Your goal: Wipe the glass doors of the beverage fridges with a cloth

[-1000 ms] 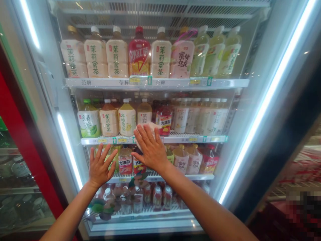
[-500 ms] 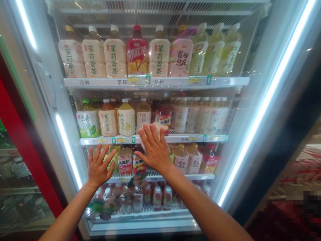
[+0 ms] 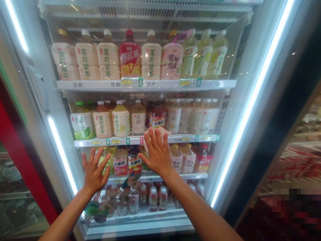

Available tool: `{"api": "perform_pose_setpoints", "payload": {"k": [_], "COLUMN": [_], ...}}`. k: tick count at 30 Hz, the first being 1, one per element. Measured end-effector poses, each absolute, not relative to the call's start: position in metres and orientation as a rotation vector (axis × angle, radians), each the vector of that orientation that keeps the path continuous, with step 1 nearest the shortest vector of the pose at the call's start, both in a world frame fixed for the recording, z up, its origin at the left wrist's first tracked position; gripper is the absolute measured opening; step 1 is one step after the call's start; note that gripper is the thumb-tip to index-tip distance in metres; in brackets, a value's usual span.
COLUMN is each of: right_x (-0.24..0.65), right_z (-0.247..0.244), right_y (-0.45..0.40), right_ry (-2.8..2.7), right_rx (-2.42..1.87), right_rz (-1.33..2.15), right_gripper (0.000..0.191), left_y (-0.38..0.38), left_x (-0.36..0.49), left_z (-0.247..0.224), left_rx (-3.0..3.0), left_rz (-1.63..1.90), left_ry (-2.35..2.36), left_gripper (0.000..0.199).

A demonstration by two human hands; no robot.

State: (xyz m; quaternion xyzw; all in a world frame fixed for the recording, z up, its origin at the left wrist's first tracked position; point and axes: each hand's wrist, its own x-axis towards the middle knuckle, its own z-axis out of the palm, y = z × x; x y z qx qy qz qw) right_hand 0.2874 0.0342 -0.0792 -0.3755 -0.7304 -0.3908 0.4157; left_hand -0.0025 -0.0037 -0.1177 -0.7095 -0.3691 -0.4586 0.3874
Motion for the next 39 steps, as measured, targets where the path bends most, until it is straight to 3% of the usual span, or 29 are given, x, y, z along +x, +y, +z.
{"api": "perform_pose_setpoints", "payload": {"k": [6, 11, 13, 20, 28, 30, 35, 37, 39], "right_x": [0.298, 0.330, 0.337, 0.329, 0.334, 0.328, 0.310, 0.309, 0.313], "right_z": [-0.138, -0.069, -0.063, -0.170, -0.047, -0.066, -0.169, -0.166, -0.129], "right_y": [0.022, 0.040, 0.041, 0.020, 0.043, 0.039, 0.019, 0.020, 0.026], "right_ry": [-2.064, -1.784, -1.724, -1.903, -1.660, -1.673, -1.818, -1.833, -1.793], "right_rx": [-0.758, -0.974, -1.014, -0.946, -1.090, -1.097, -0.990, -0.978, -1.020], "right_rz": [-1.065, -0.936, -0.900, -0.984, -0.902, -0.885, -0.904, -0.908, -0.884], "right_gripper": [0.087, 0.090, 0.091, 0.088, 0.093, 0.094, 0.091, 0.090, 0.088], "left_y": [-0.010, -0.003, 0.001, 0.013, 0.017, 0.016, 0.015, 0.015, 0.015], "left_x": [0.043, 0.078, 0.087, 0.095, 0.096, 0.097, 0.097, 0.097, 0.096], "left_z": [-0.118, -0.095, -0.090, -0.094, -0.096, -0.096, -0.096, -0.096, -0.096], "left_rx": [-1.927, -1.933, -1.933, -1.875, -1.838, -1.842, -1.850, -1.851, -1.849], "left_rz": [-1.104, -1.107, -1.105, -1.083, -1.078, -1.077, -1.082, -1.082, -1.078], "left_ry": [-0.849, -0.822, -0.835, -0.834, -0.842, -0.845, -0.848, -0.845, -0.844], "left_gripper": [0.069, 0.068, 0.068, 0.067, 0.069, 0.068, 0.069, 0.069, 0.069]}}
